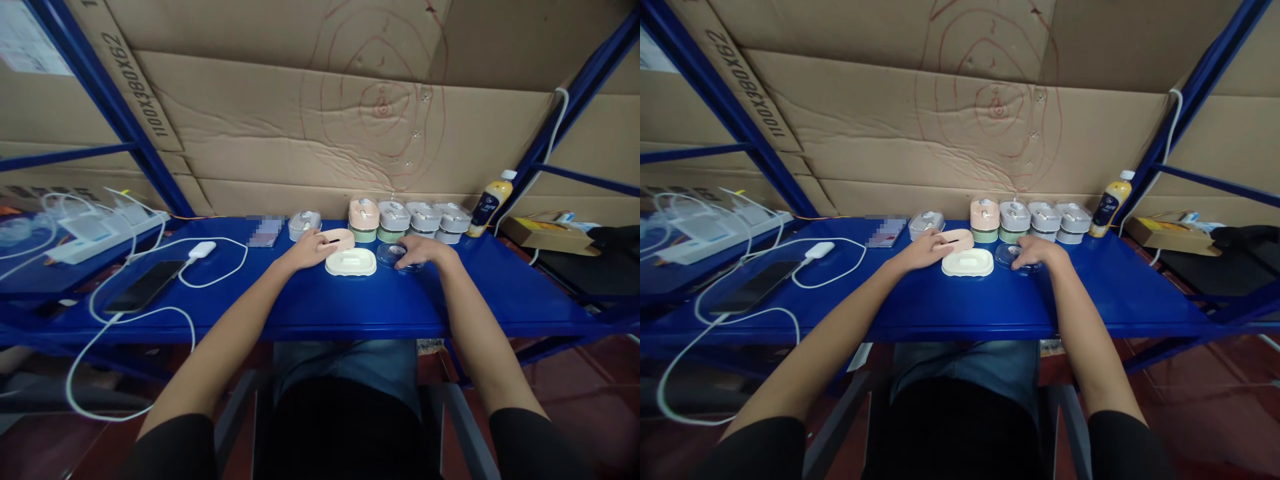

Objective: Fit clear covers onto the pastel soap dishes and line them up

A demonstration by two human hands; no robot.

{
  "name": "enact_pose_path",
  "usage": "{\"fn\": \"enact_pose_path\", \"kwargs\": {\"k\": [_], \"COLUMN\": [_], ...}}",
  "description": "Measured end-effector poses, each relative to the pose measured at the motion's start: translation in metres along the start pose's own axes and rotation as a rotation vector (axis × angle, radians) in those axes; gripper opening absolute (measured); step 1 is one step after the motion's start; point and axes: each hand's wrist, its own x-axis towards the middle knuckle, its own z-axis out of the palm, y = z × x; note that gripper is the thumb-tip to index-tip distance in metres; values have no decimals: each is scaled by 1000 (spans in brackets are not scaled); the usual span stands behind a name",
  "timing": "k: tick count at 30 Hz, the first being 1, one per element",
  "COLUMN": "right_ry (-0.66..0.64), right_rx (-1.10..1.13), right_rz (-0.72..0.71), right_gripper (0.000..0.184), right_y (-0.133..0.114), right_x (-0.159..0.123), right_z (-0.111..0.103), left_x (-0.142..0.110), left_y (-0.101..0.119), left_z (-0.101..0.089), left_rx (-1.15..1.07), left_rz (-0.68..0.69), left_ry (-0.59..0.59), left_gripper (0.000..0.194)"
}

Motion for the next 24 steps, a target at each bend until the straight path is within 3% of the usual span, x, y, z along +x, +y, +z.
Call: {"fn": "enact_pose_path", "kwargs": {"k": [7, 13, 17, 24], "right_ry": [-19, 6, 64, 284], "right_rx": [9, 44, 32, -30], "right_rz": [12, -15, -24, -142], "right_gripper": [90, 80, 77, 76], "right_y": [-2, 3, 2, 3], "right_x": [0, -2, -6, -9], "right_z": [1, -1, -3, -6], "left_x": [0, -5, -7, -11], "left_y": [2, 18, 28, 41], "left_z": [4, 11, 17, 14], "left_rx": [-64, -204, -203, -52], "left_rz": [28, 250, 249, 260], "left_ry": [67, -2, -41, -84], "left_gripper": [41, 45, 63, 95]}}
